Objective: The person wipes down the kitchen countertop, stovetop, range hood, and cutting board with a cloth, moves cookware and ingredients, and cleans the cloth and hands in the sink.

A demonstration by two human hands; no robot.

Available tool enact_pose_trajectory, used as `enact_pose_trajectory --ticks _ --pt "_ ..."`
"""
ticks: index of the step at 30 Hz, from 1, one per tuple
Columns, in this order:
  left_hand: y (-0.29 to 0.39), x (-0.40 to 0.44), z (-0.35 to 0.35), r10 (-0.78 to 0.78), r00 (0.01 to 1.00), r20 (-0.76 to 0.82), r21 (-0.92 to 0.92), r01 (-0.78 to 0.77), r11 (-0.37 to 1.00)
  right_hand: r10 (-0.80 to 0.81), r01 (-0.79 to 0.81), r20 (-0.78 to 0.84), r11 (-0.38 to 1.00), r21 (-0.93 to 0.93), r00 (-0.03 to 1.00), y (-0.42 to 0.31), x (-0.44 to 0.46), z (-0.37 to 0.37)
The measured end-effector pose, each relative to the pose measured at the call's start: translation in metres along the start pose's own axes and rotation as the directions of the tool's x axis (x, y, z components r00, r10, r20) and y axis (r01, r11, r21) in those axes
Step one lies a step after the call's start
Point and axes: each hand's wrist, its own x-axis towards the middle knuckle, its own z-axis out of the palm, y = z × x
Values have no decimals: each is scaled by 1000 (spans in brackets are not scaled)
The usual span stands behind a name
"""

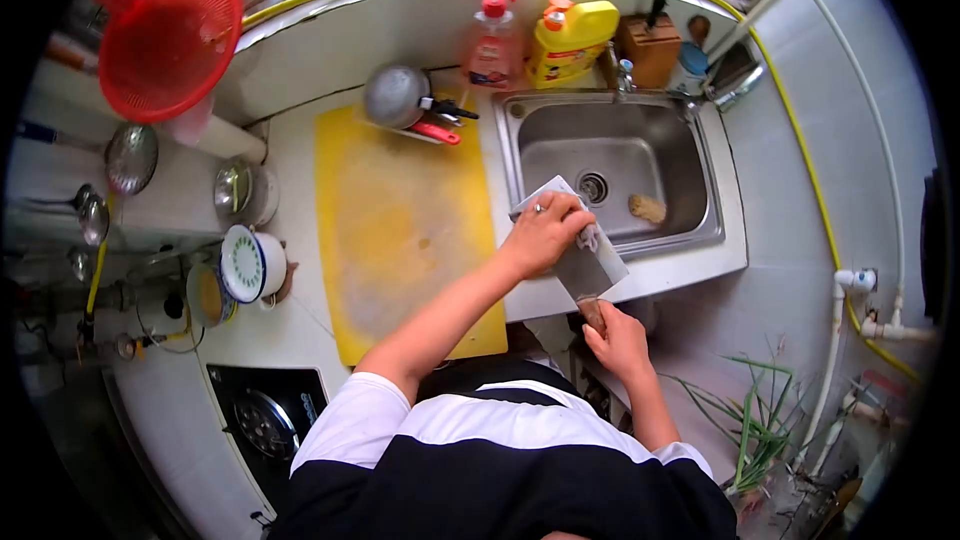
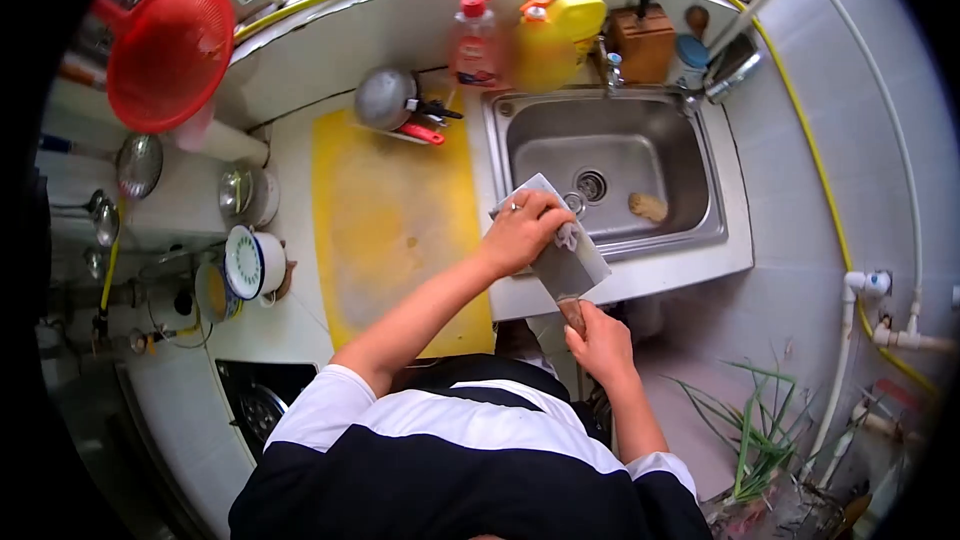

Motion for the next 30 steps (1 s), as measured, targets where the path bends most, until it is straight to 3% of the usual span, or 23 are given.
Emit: enact_pose_trajectory --ticks 4,6,7,8,9,10,11,12,13,14,16,17,18,19,20,22,26,30 --pt "-21 44 9 -1 998 69 72 -4 997 22 -20 -77 1000 21 997 11 -20 -11" --pt "-46 61 8 -268 954 133 185 241 953 25 -24 -115 1000 17 993 16 -29 -14" --pt "-70 63 9 -378 926 20 142 371 918 18 -17 -147 1000 11 989 19 -32 -16" --pt "-138 51 45 -411 895 -174 54 425 904 20 -19 -151 1000 8 988 23 -34 -16" --pt "-124 57 23 -818 561 -130 -553 644 529 -76 92 -276 995 47 958 27 -32 -13" --pt "-140 51 11 -843 515 -157 -548 665 508 -160 205 -400 976 73 903 30 -31 -10" --pt "-123 47 -10 -776 570 -271 -501 605 619 -156 203 -403 976 76 902 32 -30 -7" --pt "-108 41 -19 -741 579 -340 -551 516 656 40 95 -273 881 464 961 34 -26 -6" --pt "-87 37 -27 -682 625 -379 -517 468 716 170 -54 -74 642 765 983 34 -21 -6" --pt "-62 32 -32 -621 666 -414 -481 419 770 104 5 -44 346 938 994 29 -14 -7" --pt "-15 18 -28 -606 742 -286 -595 358 720 85 -32 23 112 993 996 23 -4 -9" --pt "6 14 -28 -444 852 -278 -508 262 820 78 -32 23 117 993 997 20 0 -11" --pt "27 11 -28 -269 930 -250 -418 146 896 45 -41 40 17 999 998 16 4 -14" --pt "49 9 -30 -198 960 -199 -393 107 913 10 -55 56 -83 995 998 12 7 -15" --pt "66 8 -28 -127 981 -146 -367 65 928 -3 -60 60 -78 995 998 10 8 -13" --pt "77 7 -15 -27 992 -126 -361 -21 932 -115 -131 112 -176 976 987 8 9 -9" --pt "72 -4 -12 9 987 -163 -277 -55 959 -244 -236 170 -274 932 955 -1 5 -5" --pt "63 -8 -22 59 976 -207 -219 -105 970 -326 -298 209 -253 920 922 -9 1 -8"
